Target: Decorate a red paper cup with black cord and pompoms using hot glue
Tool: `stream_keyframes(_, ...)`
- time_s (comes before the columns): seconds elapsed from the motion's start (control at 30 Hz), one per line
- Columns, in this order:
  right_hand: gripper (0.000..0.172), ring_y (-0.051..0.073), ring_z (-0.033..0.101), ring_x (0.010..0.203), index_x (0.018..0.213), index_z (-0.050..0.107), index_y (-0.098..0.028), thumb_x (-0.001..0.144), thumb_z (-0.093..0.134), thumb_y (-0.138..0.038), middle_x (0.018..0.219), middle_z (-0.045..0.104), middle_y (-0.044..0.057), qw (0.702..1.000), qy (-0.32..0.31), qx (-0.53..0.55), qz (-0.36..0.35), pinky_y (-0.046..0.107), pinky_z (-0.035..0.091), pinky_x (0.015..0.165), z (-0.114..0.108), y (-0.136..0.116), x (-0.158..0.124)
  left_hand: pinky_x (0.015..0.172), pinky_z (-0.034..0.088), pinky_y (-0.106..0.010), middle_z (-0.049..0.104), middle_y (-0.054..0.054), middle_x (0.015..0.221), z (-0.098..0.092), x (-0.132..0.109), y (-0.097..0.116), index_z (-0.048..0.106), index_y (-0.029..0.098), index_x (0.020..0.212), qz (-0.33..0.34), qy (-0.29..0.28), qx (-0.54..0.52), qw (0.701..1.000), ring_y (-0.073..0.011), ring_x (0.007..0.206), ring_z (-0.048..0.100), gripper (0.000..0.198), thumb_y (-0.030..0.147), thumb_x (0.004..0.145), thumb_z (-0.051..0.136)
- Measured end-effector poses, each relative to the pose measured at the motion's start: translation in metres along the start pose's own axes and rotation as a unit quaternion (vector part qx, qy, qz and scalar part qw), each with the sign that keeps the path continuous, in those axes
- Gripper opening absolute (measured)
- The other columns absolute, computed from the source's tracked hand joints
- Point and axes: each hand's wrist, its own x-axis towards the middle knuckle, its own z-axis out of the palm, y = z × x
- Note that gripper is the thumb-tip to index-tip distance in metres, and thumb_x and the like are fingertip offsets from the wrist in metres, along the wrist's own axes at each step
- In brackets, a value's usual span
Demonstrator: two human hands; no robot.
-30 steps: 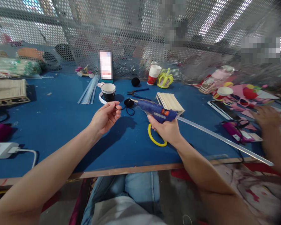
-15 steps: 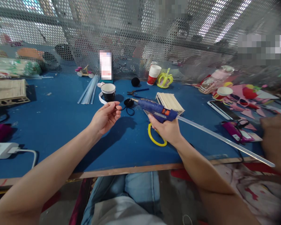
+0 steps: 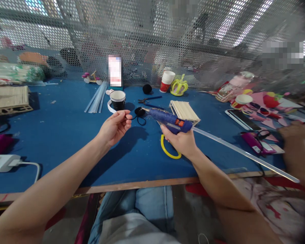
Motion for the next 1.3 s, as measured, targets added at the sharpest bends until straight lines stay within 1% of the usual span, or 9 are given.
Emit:
stream_keyframes(0.13, 0.018, 0.020, 0.065, 0.065, 0.065, 0.062, -0.022, 0.076, 0.063, -0.036, 0.056, 0.061, 0.002, 1.000, 0.005, -0.011, -0.002, 0.030, 0.053, 0.056, -0.0011, 0.0019, -0.0003, 0.049, 0.049, -0.014, 0.060, -0.002, 0.066, -0.0017, 0.0004, -0.0007, 0.060, 0.010, 0.085, -0.002, -0.005, 0.008, 1.000, -0.0051, 0.052, 0.056, 0.015, 0.011, 0.088, 0.045)
stream_keyframes(0.27, 0.018, 0.019, 0.064, 0.062, 0.066, 0.062, -0.021, 0.076, 0.064, -0.035, 0.054, 0.061, 0.001, 1.000, 0.002, -0.004, 0.013, 0.030, 0.053, 0.055, 0.0003, -0.0002, -0.0008, 0.050, 0.049, -0.013, 0.060, -0.002, 0.066, -0.0021, 0.0005, -0.0006, 0.060, 0.010, 0.085, -0.004, -0.005, 0.010, 1.000, -0.0049, 0.053, 0.056, 0.015, 0.012, 0.088, 0.045)
stream_keyframes(0.4, 0.016, 0.019, 0.066, 0.065, 0.071, 0.062, -0.019, 0.074, 0.065, -0.035, 0.063, 0.066, 0.002, 1.000, -0.015, 0.018, -0.001, 0.030, 0.055, 0.060, 0.0016, -0.0036, -0.0002, 0.050, 0.049, -0.013, 0.060, -0.002, 0.066, -0.0010, -0.0001, -0.0002, 0.060, 0.010, 0.085, -0.004, 0.000, 0.007, 1.000, -0.0046, 0.052, 0.056, 0.016, 0.011, 0.088, 0.044)
stream_keyframes(0.5, 0.016, 0.019, 0.066, 0.066, 0.073, 0.061, -0.019, 0.074, 0.064, -0.035, 0.066, 0.067, 0.003, 0.999, -0.024, 0.022, -0.011, 0.030, 0.055, 0.062, 0.0008, -0.0047, 0.0005, 0.049, 0.049, -0.013, 0.059, -0.002, 0.065, -0.0002, -0.0005, 0.0003, 0.059, 0.010, 0.085, -0.004, 0.001, 0.002, 1.000, -0.0045, 0.052, 0.055, 0.016, 0.012, 0.088, 0.044)
stream_keyframes(0.67, 0.016, 0.020, 0.066, 0.068, 0.069, 0.062, -0.020, 0.075, 0.064, -0.036, 0.061, 0.064, 0.003, 1.000, -0.020, 0.003, -0.005, 0.030, 0.054, 0.058, -0.0011, -0.0038, -0.0001, 0.049, 0.049, -0.013, 0.059, -0.001, 0.065, 0.0004, -0.0009, 0.0011, 0.059, 0.010, 0.085, -0.006, -0.008, 0.000, 1.000, -0.0044, 0.051, 0.055, 0.014, 0.011, 0.087, 0.046)
stream_keyframes(0.83, 0.018, 0.020, 0.064, 0.064, 0.069, 0.064, -0.022, 0.076, 0.063, -0.038, 0.057, 0.061, 0.002, 1.000, -0.004, -0.003, -0.003, 0.030, 0.053, 0.053, -0.0019, -0.0004, -0.0012, 0.049, 0.048, -0.013, 0.058, -0.001, 0.065, 0.0011, -0.0019, 0.0008, 0.059, 0.010, 0.084, -0.007, -0.003, 0.006, 1.000, -0.0043, 0.051, 0.055, 0.012, 0.012, 0.087, 0.047)
stream_keyframes(1.03, 0.018, 0.020, 0.064, 0.063, 0.069, 0.066, -0.023, 0.077, 0.061, -0.038, 0.055, 0.061, 0.001, 1.000, -0.010, -0.002, -0.002, 0.031, 0.053, 0.053, -0.0036, 0.0003, -0.0016, 0.049, 0.048, -0.013, 0.058, -0.001, 0.065, 0.0011, -0.0013, 0.0009, 0.059, 0.010, 0.085, -0.008, -0.005, 0.008, 1.000, -0.0042, 0.051, 0.054, 0.012, 0.012, 0.087, 0.047)
stream_keyframes(1.3, 0.017, 0.022, 0.066, 0.072, 0.068, 0.064, -0.023, 0.075, 0.064, -0.038, 0.058, 0.063, 0.002, 1.000, -0.011, -0.006, -0.009, 0.032, 0.054, 0.056, -0.0017, -0.0005, -0.0015, 0.049, 0.048, -0.013, 0.059, -0.002, 0.065, -0.0003, -0.0005, 0.0001, 0.059, 0.009, 0.085, -0.005, -0.011, -0.002, 1.000, -0.0044, 0.051, 0.055, 0.015, 0.010, 0.088, 0.044)
